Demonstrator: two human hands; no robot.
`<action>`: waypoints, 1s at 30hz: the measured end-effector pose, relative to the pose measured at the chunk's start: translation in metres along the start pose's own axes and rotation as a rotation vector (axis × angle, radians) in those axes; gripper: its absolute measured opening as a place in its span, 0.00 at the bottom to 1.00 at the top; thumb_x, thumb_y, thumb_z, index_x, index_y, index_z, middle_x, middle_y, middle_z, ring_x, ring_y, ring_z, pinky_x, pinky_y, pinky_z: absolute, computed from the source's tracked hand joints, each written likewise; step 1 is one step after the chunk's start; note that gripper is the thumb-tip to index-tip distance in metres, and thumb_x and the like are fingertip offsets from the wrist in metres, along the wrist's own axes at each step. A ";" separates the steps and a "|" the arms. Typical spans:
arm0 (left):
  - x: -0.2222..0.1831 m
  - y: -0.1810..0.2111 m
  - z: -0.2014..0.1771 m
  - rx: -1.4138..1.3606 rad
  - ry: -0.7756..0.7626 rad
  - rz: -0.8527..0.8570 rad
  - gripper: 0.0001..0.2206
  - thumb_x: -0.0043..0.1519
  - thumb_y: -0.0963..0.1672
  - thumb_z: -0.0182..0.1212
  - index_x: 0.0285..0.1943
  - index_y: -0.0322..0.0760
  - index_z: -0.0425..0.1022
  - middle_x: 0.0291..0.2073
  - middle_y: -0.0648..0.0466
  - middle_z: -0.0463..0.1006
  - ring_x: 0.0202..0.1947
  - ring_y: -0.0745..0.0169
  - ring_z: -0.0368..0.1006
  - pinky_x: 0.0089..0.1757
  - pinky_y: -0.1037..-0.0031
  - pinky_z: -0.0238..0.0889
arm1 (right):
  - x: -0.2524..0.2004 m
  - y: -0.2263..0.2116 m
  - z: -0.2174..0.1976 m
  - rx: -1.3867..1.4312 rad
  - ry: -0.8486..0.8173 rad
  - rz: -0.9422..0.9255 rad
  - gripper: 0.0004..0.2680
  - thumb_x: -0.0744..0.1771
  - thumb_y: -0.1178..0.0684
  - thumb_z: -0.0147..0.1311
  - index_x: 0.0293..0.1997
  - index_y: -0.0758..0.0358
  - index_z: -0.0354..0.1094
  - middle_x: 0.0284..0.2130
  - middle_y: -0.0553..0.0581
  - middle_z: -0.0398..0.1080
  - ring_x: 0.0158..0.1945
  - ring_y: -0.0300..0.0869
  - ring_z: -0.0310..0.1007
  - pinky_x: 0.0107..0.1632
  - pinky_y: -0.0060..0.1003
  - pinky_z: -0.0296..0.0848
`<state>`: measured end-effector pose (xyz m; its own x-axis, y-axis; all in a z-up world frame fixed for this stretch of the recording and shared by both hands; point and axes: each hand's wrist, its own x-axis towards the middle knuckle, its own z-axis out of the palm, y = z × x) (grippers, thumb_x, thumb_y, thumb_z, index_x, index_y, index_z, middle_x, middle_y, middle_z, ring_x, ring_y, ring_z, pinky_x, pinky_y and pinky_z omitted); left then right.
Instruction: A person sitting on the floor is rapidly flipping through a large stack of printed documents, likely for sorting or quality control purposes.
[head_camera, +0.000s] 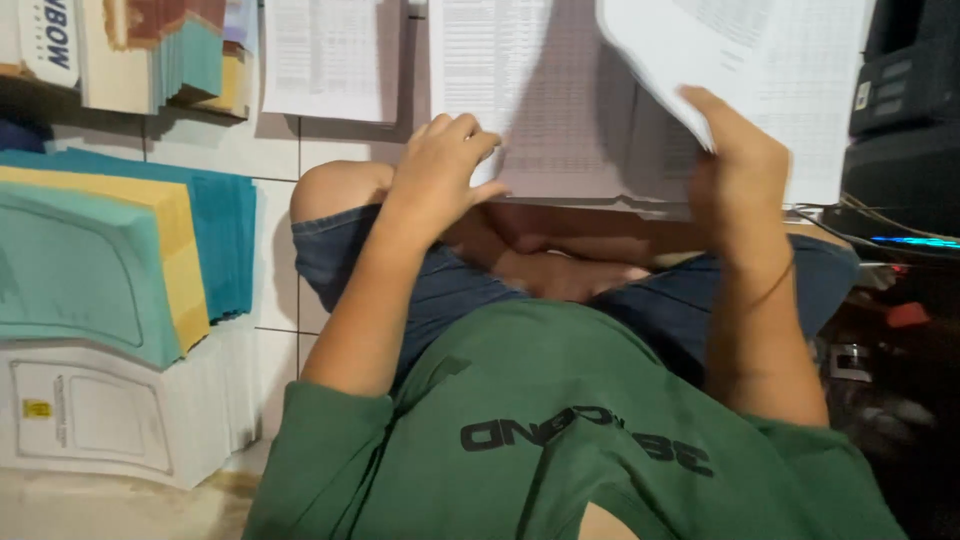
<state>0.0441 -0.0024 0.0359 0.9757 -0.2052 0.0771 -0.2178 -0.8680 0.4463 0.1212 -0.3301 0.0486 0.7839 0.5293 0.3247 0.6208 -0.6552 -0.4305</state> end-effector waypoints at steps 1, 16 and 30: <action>-0.005 -0.008 0.000 0.070 -0.099 0.009 0.18 0.54 0.49 0.76 0.45 0.34 0.79 0.40 0.50 0.72 0.41 0.48 0.67 0.44 0.59 0.63 | 0.009 -0.012 0.015 -0.043 0.043 -0.055 0.23 0.64 0.70 0.45 0.68 0.64 0.70 0.58 0.63 0.76 0.59 0.57 0.77 0.57 0.46 0.74; -0.017 -0.009 -0.014 0.124 0.406 0.365 0.07 0.63 0.38 0.69 0.33 0.41 0.79 0.30 0.59 0.77 0.34 0.55 0.66 0.39 0.64 0.55 | 0.031 -0.107 0.094 -0.046 -0.299 -0.060 0.20 0.69 0.47 0.42 0.68 0.65 0.55 0.67 0.63 0.58 0.63 0.55 0.67 0.35 0.52 0.75; 0.080 0.118 0.101 -0.182 0.218 0.444 0.11 0.62 0.45 0.68 0.36 0.36 0.70 0.34 0.50 0.70 0.33 0.49 0.67 0.34 0.61 0.61 | -0.027 0.086 -0.024 0.935 1.077 0.170 0.08 0.76 0.59 0.56 0.62 0.68 0.64 0.55 0.77 0.71 0.57 0.67 0.73 0.59 0.67 0.74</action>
<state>0.0936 -0.1668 0.0050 0.7772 -0.4198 0.4688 -0.6225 -0.6220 0.4750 0.1537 -0.4138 0.0229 0.7381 -0.4529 0.5000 0.6139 0.1435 -0.7762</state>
